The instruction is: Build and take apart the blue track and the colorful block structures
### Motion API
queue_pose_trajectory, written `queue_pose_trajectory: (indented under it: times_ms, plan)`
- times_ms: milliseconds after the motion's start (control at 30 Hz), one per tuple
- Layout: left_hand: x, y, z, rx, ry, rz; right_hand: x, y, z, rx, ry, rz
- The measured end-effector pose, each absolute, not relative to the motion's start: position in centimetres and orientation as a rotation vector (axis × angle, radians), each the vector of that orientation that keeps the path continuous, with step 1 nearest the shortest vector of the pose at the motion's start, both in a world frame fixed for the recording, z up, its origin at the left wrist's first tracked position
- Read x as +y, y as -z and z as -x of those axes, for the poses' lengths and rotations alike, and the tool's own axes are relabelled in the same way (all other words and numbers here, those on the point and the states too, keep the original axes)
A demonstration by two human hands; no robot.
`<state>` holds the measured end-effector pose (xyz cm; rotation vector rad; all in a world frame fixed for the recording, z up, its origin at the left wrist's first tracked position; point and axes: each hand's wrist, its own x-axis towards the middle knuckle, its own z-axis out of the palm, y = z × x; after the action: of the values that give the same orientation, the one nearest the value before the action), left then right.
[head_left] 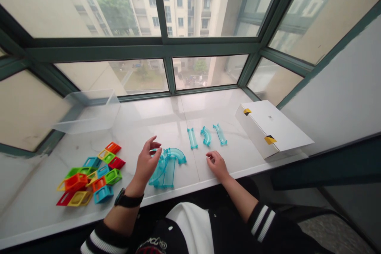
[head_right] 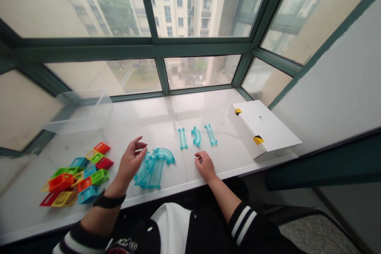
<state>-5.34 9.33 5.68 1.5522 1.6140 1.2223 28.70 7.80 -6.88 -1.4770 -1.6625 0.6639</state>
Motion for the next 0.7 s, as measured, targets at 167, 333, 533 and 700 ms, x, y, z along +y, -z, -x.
queue_pose_trajectory:
  times_ms: [167, 333, 533, 700]
  plan:
    - [4.8, -2.2, 10.5, 1.775, -1.153, -1.574, 6.8, 4.8, -24.7, -2.024, -0.864, 1.274]
    - [1.0, -0.7, 12.0, 1.800, -1.087, -1.804, 7.7, 4.1, -21.7, -2.242, -0.804, 1.275]
    - [-0.8, -0.5, 12.9, 1.830, -1.080, -1.844, 8.1, 4.1, -20.9, -2.330, -0.727, 1.291]
    - [-0.7, -0.6, 12.3, 1.809, -1.095, -1.846, 8.1, 4.1, -20.8, -2.357, -0.702, 1.261]
